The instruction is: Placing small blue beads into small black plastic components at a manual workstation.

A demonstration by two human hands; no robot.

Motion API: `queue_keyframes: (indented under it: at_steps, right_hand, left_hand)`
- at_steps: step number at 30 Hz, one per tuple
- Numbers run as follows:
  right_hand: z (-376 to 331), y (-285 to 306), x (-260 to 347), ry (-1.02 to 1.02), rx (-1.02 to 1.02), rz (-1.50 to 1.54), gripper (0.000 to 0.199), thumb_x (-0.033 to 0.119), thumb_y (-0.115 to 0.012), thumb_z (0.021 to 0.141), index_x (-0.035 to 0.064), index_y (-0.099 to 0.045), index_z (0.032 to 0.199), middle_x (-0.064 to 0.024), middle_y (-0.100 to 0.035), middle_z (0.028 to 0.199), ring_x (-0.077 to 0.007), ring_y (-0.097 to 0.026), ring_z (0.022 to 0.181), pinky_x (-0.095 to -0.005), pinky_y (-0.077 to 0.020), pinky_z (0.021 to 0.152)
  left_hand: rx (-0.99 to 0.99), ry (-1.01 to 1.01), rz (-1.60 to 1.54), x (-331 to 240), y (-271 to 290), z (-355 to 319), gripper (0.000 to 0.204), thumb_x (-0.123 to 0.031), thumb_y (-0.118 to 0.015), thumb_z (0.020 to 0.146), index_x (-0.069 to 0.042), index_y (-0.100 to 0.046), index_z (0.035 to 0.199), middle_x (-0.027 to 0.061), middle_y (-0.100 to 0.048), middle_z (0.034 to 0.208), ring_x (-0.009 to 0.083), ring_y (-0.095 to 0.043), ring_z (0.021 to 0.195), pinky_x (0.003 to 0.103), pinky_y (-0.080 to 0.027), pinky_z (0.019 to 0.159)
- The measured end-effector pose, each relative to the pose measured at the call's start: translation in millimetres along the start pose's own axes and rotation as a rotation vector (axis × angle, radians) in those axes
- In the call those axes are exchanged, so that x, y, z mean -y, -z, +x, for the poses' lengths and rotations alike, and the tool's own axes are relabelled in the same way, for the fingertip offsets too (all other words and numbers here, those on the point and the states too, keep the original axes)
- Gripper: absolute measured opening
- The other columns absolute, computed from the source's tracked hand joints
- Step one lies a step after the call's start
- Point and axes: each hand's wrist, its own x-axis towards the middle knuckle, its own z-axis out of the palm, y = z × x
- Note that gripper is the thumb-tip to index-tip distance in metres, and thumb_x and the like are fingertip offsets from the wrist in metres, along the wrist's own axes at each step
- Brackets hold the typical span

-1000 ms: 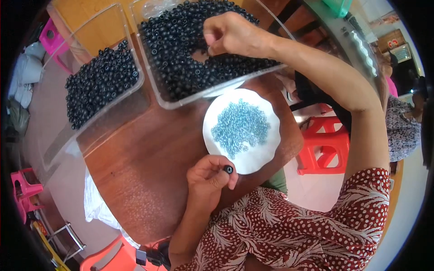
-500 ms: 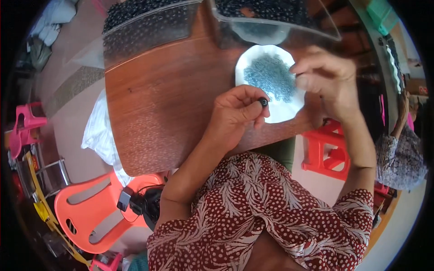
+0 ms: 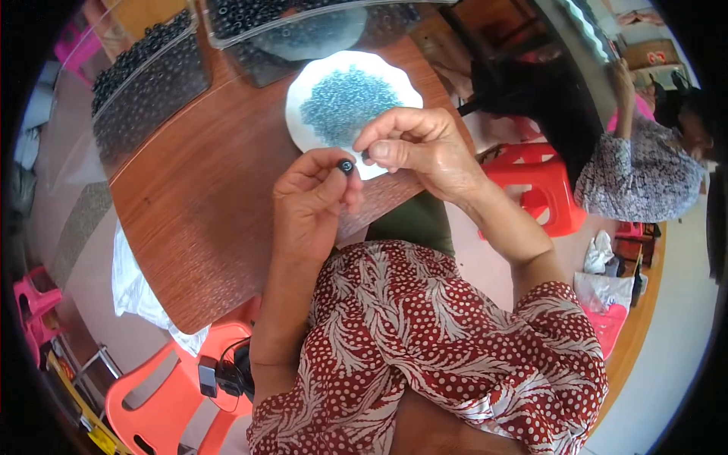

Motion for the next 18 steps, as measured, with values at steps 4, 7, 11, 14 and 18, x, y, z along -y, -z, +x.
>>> queue_keyframes:
  at_steps: [4,7,11,14,18]
  right_hand:
    - [-2.0,-0.1,-7.1,0.012,0.000,0.104,0.013,-0.001,-0.063,0.079,-0.0026,-0.063,0.092,-0.0061,-0.064,0.085,-0.0096,-0.060,0.077,-0.0203,-0.0480,0.070]
    - [-3.2,-1.2,-9.2,0.013,-0.005,0.150,0.014,-0.002,-0.063,0.078,-0.0023,-0.062,0.092,-0.0060,-0.064,0.085,-0.0097,-0.060,0.076,-0.0206,-0.0482,0.070]
    - [-5.4,-1.6,-8.7,0.034,-0.025,0.120,0.012,-0.003,-0.064,0.077,-0.0023,-0.062,0.089,-0.0058,-0.063,0.084,-0.0103,-0.060,0.076,-0.0219,-0.0487,0.071]
    - [-7.1,-2.0,-7.3,0.049,-0.035,0.132,0.012,-0.004,-0.064,0.076,-0.0027,-0.062,0.088,-0.0062,-0.063,0.084,-0.0114,-0.060,0.076,-0.0229,-0.0490,0.071]
    - [-10.2,-1.8,-6.3,0.082,-0.034,0.110,0.011,-0.006,-0.064,0.075,-0.0033,-0.062,0.085,-0.0072,-0.061,0.084,-0.0126,-0.060,0.075,-0.0242,-0.0498,0.071]
  left_hand:
    - [-0.024,0.008,0.021,3.3,0.0,0.2,0.015,-0.002,-0.058,0.083,0.004,-0.056,0.096,0.0115,-0.062,0.078,0.0140,-0.056,0.061,0.024,-0.045,0.053]
    - [-0.038,0.010,0.036,4.7,1.2,1.3,0.015,-0.002,-0.059,0.083,0.004,-0.056,0.096,0.0114,-0.062,0.078,0.0139,-0.056,0.060,0.024,-0.045,0.053]
    - [-0.033,0.010,0.058,4.9,-0.4,2.2,0.016,-0.003,-0.059,0.082,0.005,-0.056,0.096,0.0108,-0.062,0.078,0.0132,-0.055,0.060,0.024,-0.044,0.053]
    - [-0.017,0.002,0.066,6.8,-0.7,2.9,0.016,-0.003,-0.059,0.082,0.005,-0.056,0.096,0.0100,-0.062,0.078,0.0124,-0.055,0.061,0.023,-0.044,0.054]
    - [-0.023,-0.002,0.096,8.6,-2.9,3.0,0.017,-0.003,-0.059,0.082,0.005,-0.056,0.097,0.0096,-0.062,0.078,0.0119,-0.055,0.062,0.022,-0.044,0.055]
